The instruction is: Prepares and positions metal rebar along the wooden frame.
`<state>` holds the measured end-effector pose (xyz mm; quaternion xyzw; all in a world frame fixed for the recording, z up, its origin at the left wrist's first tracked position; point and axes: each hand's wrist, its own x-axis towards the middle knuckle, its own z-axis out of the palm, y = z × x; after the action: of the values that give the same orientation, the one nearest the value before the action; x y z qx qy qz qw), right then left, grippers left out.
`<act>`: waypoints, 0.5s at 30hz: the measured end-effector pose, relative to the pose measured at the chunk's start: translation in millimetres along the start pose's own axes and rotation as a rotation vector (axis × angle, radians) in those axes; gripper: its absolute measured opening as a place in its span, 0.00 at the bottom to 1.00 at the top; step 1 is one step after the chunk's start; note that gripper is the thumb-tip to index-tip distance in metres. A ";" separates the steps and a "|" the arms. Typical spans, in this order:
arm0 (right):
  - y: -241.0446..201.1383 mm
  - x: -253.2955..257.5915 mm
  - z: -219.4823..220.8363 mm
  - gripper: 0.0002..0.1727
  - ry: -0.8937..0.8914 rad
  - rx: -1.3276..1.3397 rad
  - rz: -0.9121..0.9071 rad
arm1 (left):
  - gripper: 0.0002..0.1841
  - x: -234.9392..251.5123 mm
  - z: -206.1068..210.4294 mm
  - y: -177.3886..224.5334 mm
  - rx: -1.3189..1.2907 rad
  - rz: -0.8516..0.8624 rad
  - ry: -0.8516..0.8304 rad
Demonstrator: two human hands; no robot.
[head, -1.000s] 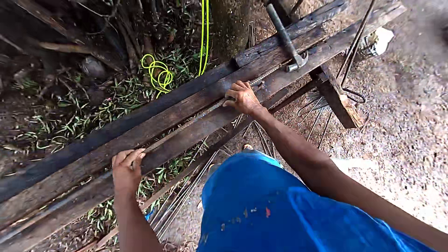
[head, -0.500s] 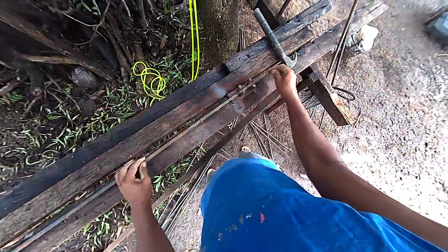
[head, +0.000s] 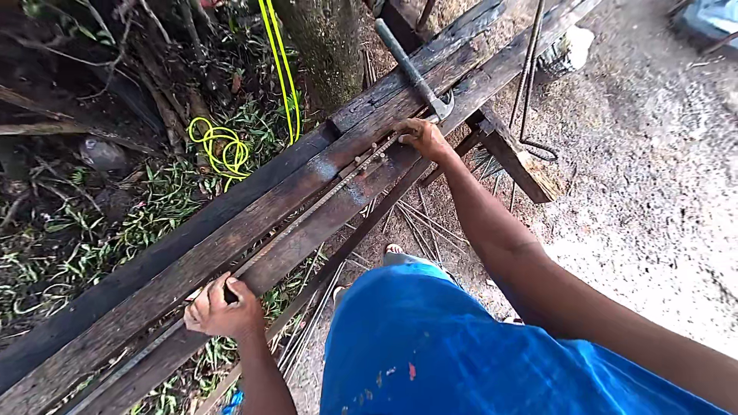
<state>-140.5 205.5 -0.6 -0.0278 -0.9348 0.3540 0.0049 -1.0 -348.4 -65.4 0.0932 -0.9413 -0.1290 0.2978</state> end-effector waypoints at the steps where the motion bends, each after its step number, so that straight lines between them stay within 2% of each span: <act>1: 3.2 0.2 -0.1 0.18 0.002 0.017 -0.021 | 0.17 -0.5 0.5 -0.1 0.010 -0.004 0.009; 15: 14.7 -4.0 4.9 0.15 0.128 0.031 -0.092 | 0.21 -1.1 3.3 -2.4 0.085 -0.059 -0.021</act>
<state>-135.9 213.0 -14.0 -0.0071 -0.9273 0.3653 0.0813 -1.8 -349.8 -69.3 0.1320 -0.9458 -0.0984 0.2799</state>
